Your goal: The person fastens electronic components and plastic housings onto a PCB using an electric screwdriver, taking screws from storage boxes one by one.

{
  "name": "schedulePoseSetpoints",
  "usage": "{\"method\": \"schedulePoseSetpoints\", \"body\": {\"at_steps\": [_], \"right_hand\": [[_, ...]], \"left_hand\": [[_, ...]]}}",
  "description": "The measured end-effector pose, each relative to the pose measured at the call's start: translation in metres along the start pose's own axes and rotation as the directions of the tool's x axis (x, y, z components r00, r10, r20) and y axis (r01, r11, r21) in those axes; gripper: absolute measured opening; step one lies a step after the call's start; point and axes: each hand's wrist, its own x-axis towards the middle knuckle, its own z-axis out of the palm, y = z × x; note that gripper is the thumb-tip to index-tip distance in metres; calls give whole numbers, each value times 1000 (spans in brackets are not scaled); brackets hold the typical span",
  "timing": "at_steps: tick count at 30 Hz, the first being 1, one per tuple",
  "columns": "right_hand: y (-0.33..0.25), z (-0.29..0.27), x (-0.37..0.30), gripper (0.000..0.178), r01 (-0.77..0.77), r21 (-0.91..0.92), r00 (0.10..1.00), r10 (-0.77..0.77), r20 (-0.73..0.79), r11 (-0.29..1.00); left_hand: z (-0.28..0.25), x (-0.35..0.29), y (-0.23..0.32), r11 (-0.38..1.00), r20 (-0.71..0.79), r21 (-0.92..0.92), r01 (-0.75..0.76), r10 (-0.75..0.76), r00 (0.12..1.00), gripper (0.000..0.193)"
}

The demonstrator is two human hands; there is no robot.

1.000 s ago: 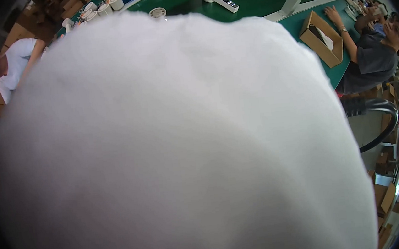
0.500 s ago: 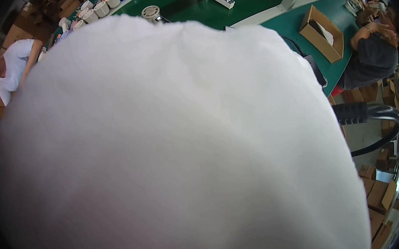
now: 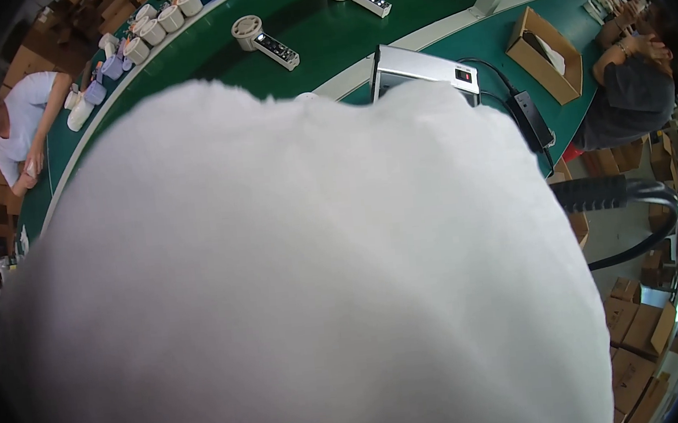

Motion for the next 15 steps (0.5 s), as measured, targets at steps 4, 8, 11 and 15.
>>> {"method": "schedulePoseSetpoints", "body": {"at_steps": [4,8,11,15], "right_hand": [[-3,-7,11,104,-34,73,996,27,88,997],[1,-13,2,95,-92,5,994,93,-63,996],[-3,-13,3,85,-10,121,989,27,-142,993],[-8,-18,7,72,171,317,943,-62,-327,933]], "left_hand": [[0,-1,0,999,-1,-13,36,-36,999,60],[1,1,-1,1000,2,2,22,-22,1000,59],[0,-4,-7,1000,-39,10,9,-8,999,56],[-14,-14,-12,988,-63,155,22,-12,998,51]]}}
